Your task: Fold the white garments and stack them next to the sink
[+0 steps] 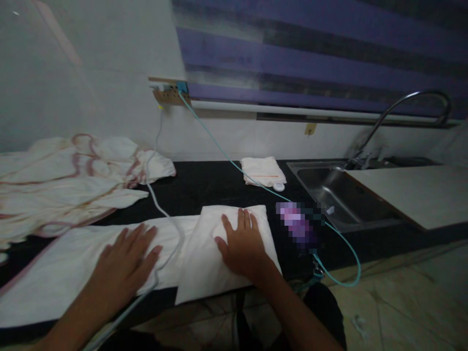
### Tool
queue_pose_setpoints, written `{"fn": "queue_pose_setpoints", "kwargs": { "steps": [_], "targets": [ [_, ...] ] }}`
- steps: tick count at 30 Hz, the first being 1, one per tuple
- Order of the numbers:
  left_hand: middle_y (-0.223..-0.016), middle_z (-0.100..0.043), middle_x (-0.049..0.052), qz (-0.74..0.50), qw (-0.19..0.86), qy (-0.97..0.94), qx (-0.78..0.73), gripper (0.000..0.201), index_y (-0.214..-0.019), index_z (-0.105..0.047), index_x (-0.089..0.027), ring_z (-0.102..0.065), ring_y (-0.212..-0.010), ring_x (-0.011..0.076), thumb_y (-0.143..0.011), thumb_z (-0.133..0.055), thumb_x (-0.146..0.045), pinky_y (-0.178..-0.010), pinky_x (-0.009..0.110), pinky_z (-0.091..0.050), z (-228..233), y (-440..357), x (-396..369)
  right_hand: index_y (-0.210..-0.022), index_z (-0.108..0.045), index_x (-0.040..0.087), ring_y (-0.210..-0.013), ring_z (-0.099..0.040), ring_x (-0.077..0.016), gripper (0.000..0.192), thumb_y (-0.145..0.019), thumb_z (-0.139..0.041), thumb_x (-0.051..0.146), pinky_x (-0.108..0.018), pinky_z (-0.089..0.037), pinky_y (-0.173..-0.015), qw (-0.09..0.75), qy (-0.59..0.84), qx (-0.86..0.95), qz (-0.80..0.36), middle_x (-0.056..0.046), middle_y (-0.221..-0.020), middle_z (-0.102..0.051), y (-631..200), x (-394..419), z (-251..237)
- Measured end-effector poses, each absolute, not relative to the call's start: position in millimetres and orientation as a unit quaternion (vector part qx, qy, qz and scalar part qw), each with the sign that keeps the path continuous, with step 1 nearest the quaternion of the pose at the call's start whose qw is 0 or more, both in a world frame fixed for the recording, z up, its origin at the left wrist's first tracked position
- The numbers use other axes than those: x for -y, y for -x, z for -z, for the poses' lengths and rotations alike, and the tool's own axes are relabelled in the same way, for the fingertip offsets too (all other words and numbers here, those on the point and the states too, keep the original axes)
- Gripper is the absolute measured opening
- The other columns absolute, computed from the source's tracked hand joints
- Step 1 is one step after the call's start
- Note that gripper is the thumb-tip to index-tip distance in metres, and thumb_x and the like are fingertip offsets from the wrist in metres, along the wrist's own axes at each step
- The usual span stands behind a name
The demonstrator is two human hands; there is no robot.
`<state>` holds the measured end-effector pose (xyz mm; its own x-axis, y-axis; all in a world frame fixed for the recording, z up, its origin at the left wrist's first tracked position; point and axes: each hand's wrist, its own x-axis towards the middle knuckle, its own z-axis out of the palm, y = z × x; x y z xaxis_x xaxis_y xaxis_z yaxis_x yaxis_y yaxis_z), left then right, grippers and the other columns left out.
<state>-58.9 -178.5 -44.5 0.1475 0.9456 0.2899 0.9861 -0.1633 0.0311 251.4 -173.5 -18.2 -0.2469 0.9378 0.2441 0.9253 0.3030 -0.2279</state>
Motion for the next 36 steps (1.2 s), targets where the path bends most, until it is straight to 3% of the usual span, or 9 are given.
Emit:
{"fn": "queue_pose_setpoints", "kwargs": {
  "steps": [6, 9, 11, 15, 19, 22, 25, 32, 36],
  "targets": [
    [-0.170, -0.035, 0.010, 0.155, 0.084, 0.818, 0.547, 0.063, -0.164, -0.029, -0.026, -0.027, -0.160, 0.0364, -0.103, -0.038, -0.041, -0.120, 0.064, -0.043, 45.2, -0.1, 225.7, -0.157, -0.048, 0.012, -0.158, -0.028, -0.0424, 0.062, -0.104, -0.056, 0.044, -0.063, -0.029, -0.124, 0.216, 0.588, 0.778, -0.045, -0.028, -0.164, -0.039, -252.4, 173.2, 7.4],
    [-0.169, -0.035, 0.013, 0.179, 0.136, 0.828, 0.513, 0.073, -0.168, -0.012, -0.027, -0.033, -0.157, 0.0387, -0.102, -0.040, -0.039, -0.114, 0.066, -0.048, 48.2, -31.0, 245.0, -0.151, -0.051, 0.008, -0.159, -0.027, -0.0370, 0.053, -0.105, -0.050, 0.034, -0.058, -0.034, -0.125, 0.319, 0.583, 0.747, -0.040, -0.026, -0.160, -0.044, -266.6, 196.4, 0.7],
    [-0.166, -0.041, 0.017, 0.181, 0.168, 0.818, 0.520, 0.079, -0.169, -0.008, -0.023, -0.041, -0.152, 0.0429, -0.099, -0.042, -0.040, -0.107, 0.069, -0.050, 49.3, -52.5, 257.1, -0.147, -0.053, 0.010, -0.154, -0.036, -0.0347, 0.048, -0.107, -0.044, 0.034, -0.057, -0.039, -0.123, 0.390, 0.601, 0.697, -0.030, -0.023, -0.155, -0.050, -279.2, 221.7, 1.7],
    [-0.152, -0.057, 0.021, 0.229, 0.231, 0.834, 0.445, 0.087, -0.168, -0.015, -0.007, -0.057, -0.136, 0.0398, -0.096, -0.045, -0.048, -0.092, 0.054, -0.059, 46.8, -97.3, 280.6, -0.144, -0.055, 0.022, -0.135, -0.058, -0.0335, 0.042, -0.108, -0.044, 0.042, -0.053, -0.054, -0.107, 0.435, 0.669, 0.601, -0.043, -0.018, -0.145, -0.059, -299.9, 270.9, 20.1],
    [-0.157, -0.053, 0.015, 0.255, 0.221, 0.859, 0.384, 0.081, -0.166, -0.022, -0.007, -0.050, -0.145, 0.0302, -0.098, -0.043, -0.045, -0.093, 0.040, -0.059, 38.7, -130.8, 284.6, -0.136, -0.062, 0.022, -0.122, -0.066, -0.0311, 0.038, -0.109, -0.044, 0.041, -0.047, -0.057, -0.097, 0.438, 0.675, 0.591, -0.056, -0.016, -0.133, -0.067, -309.5, 287.4, 39.7],
    [-0.166, -0.042, 0.012, 0.232, 0.161, 0.872, 0.400, 0.086, -0.167, -0.019, -0.011, -0.036, -0.156, 0.0306, -0.096, -0.053, -0.046, -0.106, 0.042, -0.055, 37.3, -144.9, 265.6, -0.129, -0.067, 0.022, -0.117, -0.067, -0.0274, 0.035, -0.110, -0.041, 0.034, -0.043, -0.056, -0.098, 0.433, 0.671, 0.596, -0.085, -0.014, -0.125, -0.071, -315.2, 282.6, 42.4],
    [-0.168, -0.038, 0.011, 0.195, 0.097, 0.895, 0.390, 0.096, -0.166, -0.022, -0.013, -0.035, -0.156, 0.0328, -0.089, -0.068, -0.050, -0.117, 0.048, -0.049, 42.4, -155.3, 240.6, -0.119, -0.070, 0.023, -0.109, -0.068, -0.0242, 0.034, -0.111, -0.038, 0.030, -0.040, -0.056, -0.095, 0.444, 0.662, 0.595, -0.106, -0.010, -0.116, -0.073, -320.0, 275.6, 39.8],
    [-0.156, -0.055, 0.013, 0.164, 0.017, 0.894, 0.416, 0.086, -0.156, -0.044, -0.017, -0.055, -0.139, 0.0307, -0.085, -0.079, -0.048, -0.111, 0.045, -0.052, 41.2, -168.3, 226.4, -0.112, -0.072, 0.021, -0.103, -0.069, -0.0226, 0.033, -0.110, -0.040, 0.026, -0.036, -0.055, -0.090, 0.471, 0.647, 0.592, -0.095, -0.009, -0.109, -0.075, -322.9, 272.5, 42.2],
    [-0.147, -0.062, 0.011, 0.144, -0.019, 0.892, 0.427, 0.084, -0.153, -0.048, -0.018, -0.060, -0.127, 0.0284, -0.082, -0.084, -0.047, -0.104, 0.044, -0.055, 29.2, -169.6, 227.1, -0.112, -0.074, 0.023, -0.105, -0.069, -0.0219, 0.032, -0.110, -0.042, 0.028, -0.035, -0.055, -0.091, 0.471, 0.644, 0.595, -0.101, -0.008, -0.111, -0.075, -323.7, 274.4, 42.6]
  ]
}}
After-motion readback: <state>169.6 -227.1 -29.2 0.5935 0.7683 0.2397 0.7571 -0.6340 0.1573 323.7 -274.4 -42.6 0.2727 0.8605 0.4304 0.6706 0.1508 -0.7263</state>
